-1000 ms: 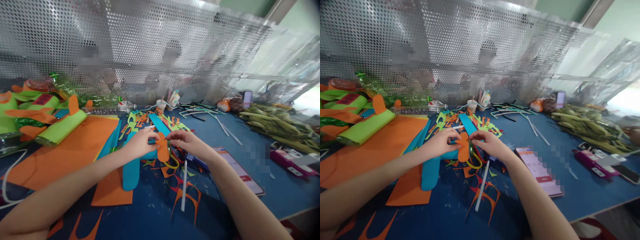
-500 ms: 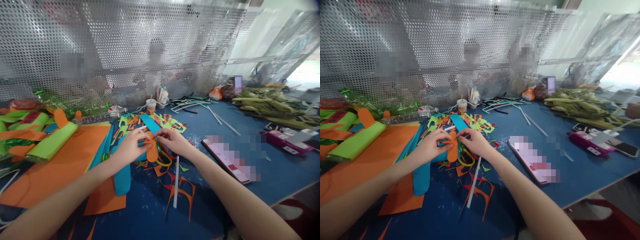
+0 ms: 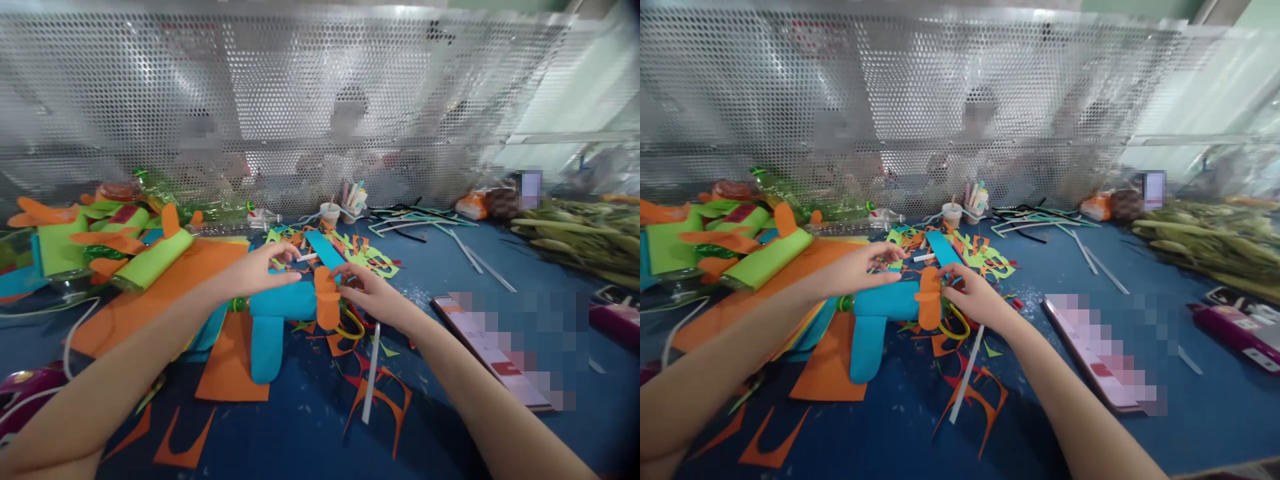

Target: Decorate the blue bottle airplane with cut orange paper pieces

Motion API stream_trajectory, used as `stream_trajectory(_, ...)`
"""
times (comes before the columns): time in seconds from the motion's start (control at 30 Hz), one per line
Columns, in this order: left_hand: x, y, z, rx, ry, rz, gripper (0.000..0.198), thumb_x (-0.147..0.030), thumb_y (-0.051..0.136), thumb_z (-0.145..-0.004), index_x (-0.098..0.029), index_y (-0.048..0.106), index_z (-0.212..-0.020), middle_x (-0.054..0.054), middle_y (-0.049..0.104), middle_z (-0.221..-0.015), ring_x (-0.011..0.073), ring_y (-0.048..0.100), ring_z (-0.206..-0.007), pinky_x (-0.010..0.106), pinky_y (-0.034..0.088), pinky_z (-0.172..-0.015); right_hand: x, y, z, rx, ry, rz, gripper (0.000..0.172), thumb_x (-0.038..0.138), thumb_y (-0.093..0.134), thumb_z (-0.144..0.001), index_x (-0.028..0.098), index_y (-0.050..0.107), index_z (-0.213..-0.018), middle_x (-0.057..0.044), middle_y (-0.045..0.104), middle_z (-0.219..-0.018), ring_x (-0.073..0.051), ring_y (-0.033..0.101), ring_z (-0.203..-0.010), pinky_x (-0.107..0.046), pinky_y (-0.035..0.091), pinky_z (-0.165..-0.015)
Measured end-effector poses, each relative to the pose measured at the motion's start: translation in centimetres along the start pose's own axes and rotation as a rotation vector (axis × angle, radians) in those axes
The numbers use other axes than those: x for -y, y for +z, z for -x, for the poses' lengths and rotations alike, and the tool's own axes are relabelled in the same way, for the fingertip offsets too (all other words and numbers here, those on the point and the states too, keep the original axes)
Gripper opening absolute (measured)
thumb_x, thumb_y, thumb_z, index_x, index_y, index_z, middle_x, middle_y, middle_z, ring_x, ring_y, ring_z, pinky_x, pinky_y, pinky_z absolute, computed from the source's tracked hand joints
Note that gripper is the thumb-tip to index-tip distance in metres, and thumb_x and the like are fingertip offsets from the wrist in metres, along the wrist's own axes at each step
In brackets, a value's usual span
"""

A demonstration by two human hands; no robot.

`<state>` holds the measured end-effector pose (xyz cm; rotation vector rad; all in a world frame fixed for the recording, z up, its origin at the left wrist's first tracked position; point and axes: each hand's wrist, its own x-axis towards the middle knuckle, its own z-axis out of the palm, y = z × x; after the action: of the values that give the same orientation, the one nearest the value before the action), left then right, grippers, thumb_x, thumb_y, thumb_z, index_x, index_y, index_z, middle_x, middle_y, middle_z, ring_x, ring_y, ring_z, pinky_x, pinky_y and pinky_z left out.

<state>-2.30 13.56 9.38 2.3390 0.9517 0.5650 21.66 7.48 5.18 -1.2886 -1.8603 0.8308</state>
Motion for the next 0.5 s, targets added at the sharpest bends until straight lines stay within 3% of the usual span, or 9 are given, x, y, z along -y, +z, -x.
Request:
stream_trajectory(0.13,3.0,-1.7,1.2,-0.055,-0.189,-0.102,0.037,-0.049,0.042,-0.086,-0.019,0.050,-0.106,0.005,0.059,-0.087,0.0175,0.057,-0.080,0.029,0.044,-0.071,-0.1,0.3,0.2,0.024,0.094,-0.095,0.033,0.029,0.051,-0.081,0.024,0.045,-0.113,0.001,0.049,-0.088,-0.009,0.051,-0.058,-0.026,0.047,-0.058)
stream_trajectory(0.23,4.9,-1.8,2.5,-0.017,-0.357,-0.165,0.045,-0.055,0.032,-0.088,-0.020,0.049,-0.109,0.006,0.060,-0.090,0.0193,0.056,-0.080,0.030,0.042,-0.070,0.2,0.3,0.3,0.056,0.170,-0.160,0.040,0.035,0.051,-0.081,0.024,0.042,-0.118,-0.003,0.051,-0.099,-0.012,0.058,-0.067,-0.028,0.052,-0.063)
stream_trajectory(0.3,5.8,-1.5,3.2,0.042,-0.429,-0.063,0.051,-0.060,0.028,-0.087,-0.020,0.049,-0.109,0.006,0.060,-0.093,0.0200,0.057,-0.082,0.030,0.043,-0.071,0.6,0.2,0.4,0.099,0.238,-0.191,0.044,0.039,0.051,-0.081,0.025,0.042,-0.121,-0.006,0.052,-0.109,-0.015,0.062,-0.077,-0.030,0.054,-0.067)
stream_trajectory(0.4,6.5,-0.7,4.0,0.118,-0.427,0.140,0.054,-0.064,0.026,-0.085,-0.020,0.049,-0.107,0.007,0.059,-0.097,0.0210,0.056,-0.090,0.030,0.043,-0.074,0.8,0.2,0.4,0.127,0.331,-0.191,0.049,0.043,0.051,-0.081,0.026,0.043,-0.126,-0.008,0.054,-0.119,-0.020,0.062,-0.090,-0.031,0.056,-0.071)
stream_trajectory(0.5,6.5,0.3,4.3,0.053,-0.342,0.178,0.049,-0.060,0.027,-0.087,-0.021,0.049,-0.107,0.006,0.055,-0.106,0.0220,0.051,-0.102,0.032,0.039,-0.087,0.5,0.4,0.4,0.106,0.381,-0.196,0.047,0.044,0.051,-0.081,0.026,0.048,-0.125,-0.008,0.058,-0.118,-0.023,0.061,-0.098,-0.032,0.057,-0.073)
